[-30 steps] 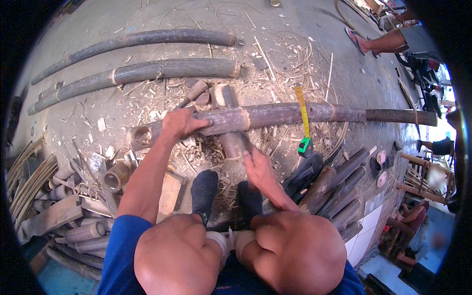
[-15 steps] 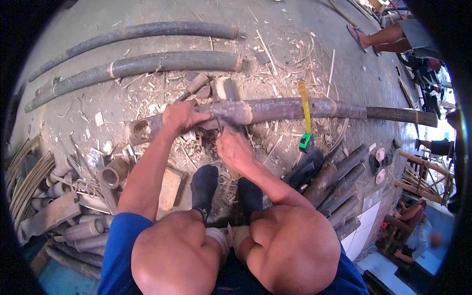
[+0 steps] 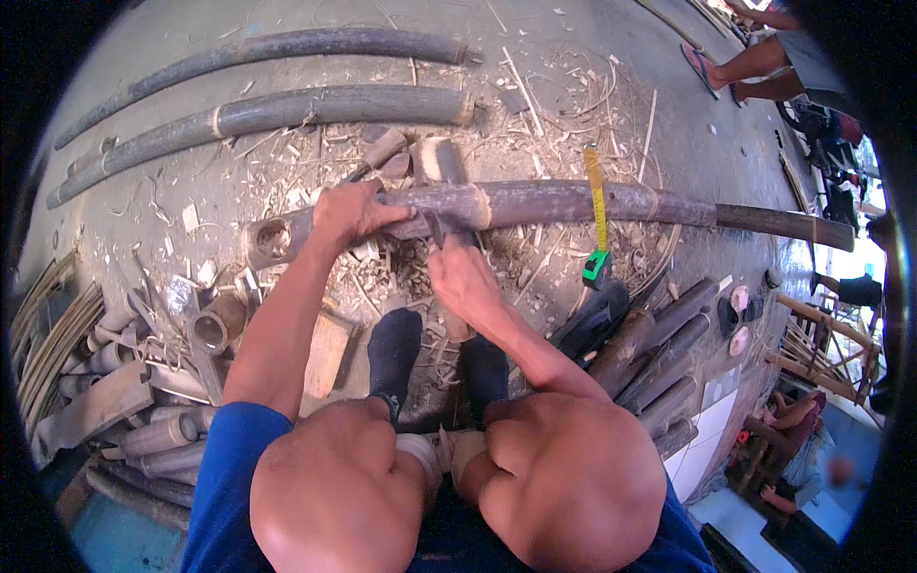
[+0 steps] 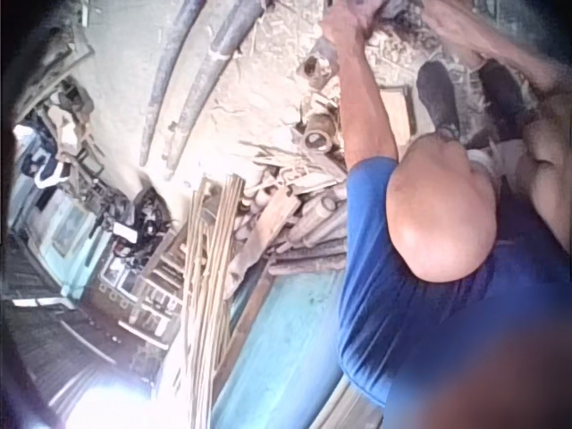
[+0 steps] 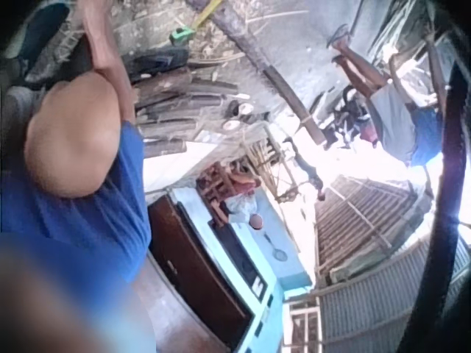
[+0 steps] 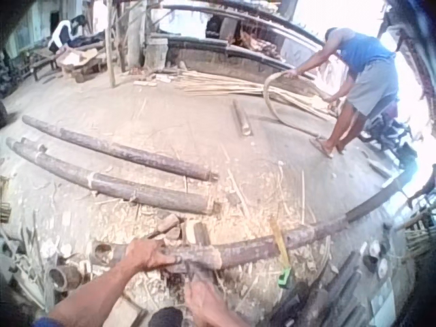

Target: The person sits on the floor and repeatedly taps a bamboo segment with a wooden mallet, then measures the bamboo with a tape measure and marks it. The person then uses a hand saw to cut the bamboo at the marked location.

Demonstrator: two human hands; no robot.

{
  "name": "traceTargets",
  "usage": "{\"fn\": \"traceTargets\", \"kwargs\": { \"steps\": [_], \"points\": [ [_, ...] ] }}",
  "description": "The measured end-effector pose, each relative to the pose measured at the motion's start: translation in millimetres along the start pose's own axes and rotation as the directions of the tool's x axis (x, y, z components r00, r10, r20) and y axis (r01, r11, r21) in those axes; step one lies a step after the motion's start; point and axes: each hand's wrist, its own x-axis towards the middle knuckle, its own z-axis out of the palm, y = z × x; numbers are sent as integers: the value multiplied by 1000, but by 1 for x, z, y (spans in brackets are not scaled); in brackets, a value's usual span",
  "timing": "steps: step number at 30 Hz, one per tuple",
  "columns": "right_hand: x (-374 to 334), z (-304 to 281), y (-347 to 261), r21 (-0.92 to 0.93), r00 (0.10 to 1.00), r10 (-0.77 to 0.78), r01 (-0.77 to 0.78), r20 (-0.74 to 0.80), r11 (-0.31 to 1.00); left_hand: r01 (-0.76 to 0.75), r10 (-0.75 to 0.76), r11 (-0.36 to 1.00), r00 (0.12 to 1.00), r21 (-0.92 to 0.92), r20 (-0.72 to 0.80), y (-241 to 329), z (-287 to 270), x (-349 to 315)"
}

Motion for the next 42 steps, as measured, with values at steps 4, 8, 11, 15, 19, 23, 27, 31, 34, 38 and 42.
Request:
{"fn": "traceTargets", "kwargs": {
  "steps": [4,8,11,15,19,23,27,31,34,38,42],
  "points": [
    [18,7,1,-36,997,-15,13,-70,999,-4,3,1000,999,-24,-34,-3,4,1],
    [5,14,13,44,999,-40,40,1,998,-4,3,999,1000,-54,-23,-4,4,1],
    [-13,13,24,13,982,15,-18,191,1000,-55,54,997,998,-47,-30,-3,4,0],
    [-24,11,29,-49,997,31,-28,67,998,-181,190,979,975,90,-114,0,9,-7],
    [-7,10,26,-20,983,-110,108,-146,994,-172,181,981,979,95,-96,3,8,-13],
    [4,10,23,-10,992,-49,49,-116,999,-99,105,989,994,108,-43,9,2,-15],
    [2,9,22,13,989,-78,81,-124,997,-44,43,995,999,92,18,16,0,-12],
    [5,9,22,35,984,-109,115,-138,993,-56,63,992,996,116,-58,14,5,-12],
    [10,10,21,15,990,-93,95,-107,995,-56,62,994,996,99,-66,12,7,-11],
    [9,11,20,-62,991,-91,85,-102,994,-40,46,995,997,87,-67,13,7,-11],
    [7,12,15,-62,989,-66,58,-129,996,-55,63,992,996,115,-63,13,5,-11]
  ]
}}
